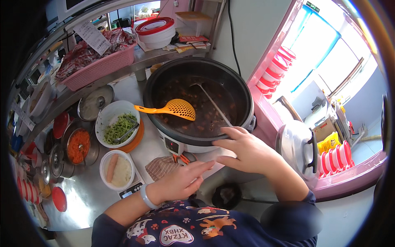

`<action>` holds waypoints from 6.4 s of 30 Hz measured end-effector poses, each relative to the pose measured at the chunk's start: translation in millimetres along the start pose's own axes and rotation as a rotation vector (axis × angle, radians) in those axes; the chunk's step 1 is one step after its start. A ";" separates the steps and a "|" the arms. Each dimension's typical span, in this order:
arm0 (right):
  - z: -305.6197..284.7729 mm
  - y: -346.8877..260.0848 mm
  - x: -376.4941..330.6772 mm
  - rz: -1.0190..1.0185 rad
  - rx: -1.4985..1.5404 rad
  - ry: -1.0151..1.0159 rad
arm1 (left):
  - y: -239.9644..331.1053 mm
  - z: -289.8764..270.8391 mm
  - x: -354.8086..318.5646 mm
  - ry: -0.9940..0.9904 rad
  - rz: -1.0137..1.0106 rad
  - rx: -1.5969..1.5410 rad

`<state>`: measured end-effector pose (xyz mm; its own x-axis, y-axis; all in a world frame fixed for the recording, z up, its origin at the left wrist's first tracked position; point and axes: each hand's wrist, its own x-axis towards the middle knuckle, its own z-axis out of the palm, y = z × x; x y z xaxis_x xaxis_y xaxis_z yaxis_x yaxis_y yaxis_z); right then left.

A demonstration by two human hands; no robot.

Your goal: The person scoops rice into a bowl, adds cooked meat from a rice cooker, and then cuts open a packaged ingredient to add to the bowl. The task is performed in a commercial kitchen with various ingredients and tools visible.

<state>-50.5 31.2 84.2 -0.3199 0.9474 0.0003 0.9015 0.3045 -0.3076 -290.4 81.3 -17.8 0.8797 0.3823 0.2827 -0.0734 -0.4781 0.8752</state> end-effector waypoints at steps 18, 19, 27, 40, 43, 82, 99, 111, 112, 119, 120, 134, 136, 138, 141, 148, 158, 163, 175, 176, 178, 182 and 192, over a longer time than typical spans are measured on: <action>78.2 -34.6 236.0 -0.233 0.114 0.143 | -16.4 -14.5 -115.5 0.531 -0.346 -0.076; 79.6 -37.1 242.3 -0.223 0.079 0.122 | -16.8 -14.0 -123.9 0.549 -0.366 -0.042; -14.5 72.0 167.7 0.222 0.721 0.394 | -25.8 4.8 -211.0 0.952 -0.517 -0.123; -50.2 96.6 135.6 0.391 -0.608 -0.179 | -12.4 5.0 -172.0 0.783 -0.571 0.080; -71.1 92.9 132.6 0.374 -0.783 -0.118 | -14.2 8.6 -178.4 0.801 -0.579 0.106; -40.8 152.2 103.3 0.541 0.125 -0.075 | -26.4 17.4 -193.2 0.775 -0.569 0.021; -12.0 73.8 112.0 0.172 -0.425 -0.032 | -31.3 14.7 -208.6 0.840 -0.564 0.038; 4.3 78.3 143.4 0.246 -0.652 -0.167 | -27.2 6.4 -198.8 0.798 -0.579 0.045; 8.5 84.0 145.9 0.315 -0.480 -0.102 | -26.9 6.1 -198.0 0.799 -0.580 0.046; 23.0 100.2 135.5 0.567 0.266 -0.039 | -27.6 6.3 -203.4 0.804 -0.596 0.055; 21.2 97.1 130.7 0.474 0.173 0.006 | -28.1 6.5 -204.3 0.803 -0.598 0.051; -13.9 112.0 117.0 0.468 -0.652 -0.085 | -35.7 4.9 -205.4 0.778 -0.602 0.012; -12.3 133.4 126.9 0.498 -0.475 -0.174 | -36.9 4.5 -205.3 0.789 -0.604 -0.003; -12.7 157.5 141.0 0.529 -0.171 -0.264 | -37.5 3.9 -205.4 0.793 -0.610 -0.002; 12.5 179.6 161.8 0.649 0.128 -0.310 | -37.2 3.4 -205.5 0.785 -0.627 0.021; 61.1 156.8 205.7 0.617 0.075 -0.127 | -35.7 2.0 -208.5 0.838 -0.635 0.035; 65.1 115.9 158.3 0.611 0.333 0.031 | -30.1 -2.5 -201.2 0.820 -0.640 0.019; 73.6 116.9 143.7 0.662 0.474 0.054 | -27.4 -6.0 -199.0 0.798 -0.591 0.051; 60.6 78.5 69.6 0.597 0.503 0.302 | -52.3 0.4 -249.8 0.881 -0.580 0.049; 61.9 75.0 58.9 0.579 0.433 0.340 | -57.2 1.0 -257.7 0.890 -0.587 0.063; 70.7 71.2 37.1 0.534 0.410 0.433 | -68.4 4.0 -273.6 1.048 -0.571 -0.001; 99.0 72.6 -7.4 0.544 0.523 0.633 | -94.7 8.8 -304.4 1.391 -0.640 -0.156; 107.0 69.3 -29.0 0.510 0.840 0.769 | -114.9 11.0 -322.3 1.691 -0.663 -0.648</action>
<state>-9.9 14.3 -39.0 0.5198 0.8369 0.1715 0.3173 -0.0027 -0.9483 -560.3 4.3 -213.8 -0.4340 0.7947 -0.4243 -0.4560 0.2124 0.8643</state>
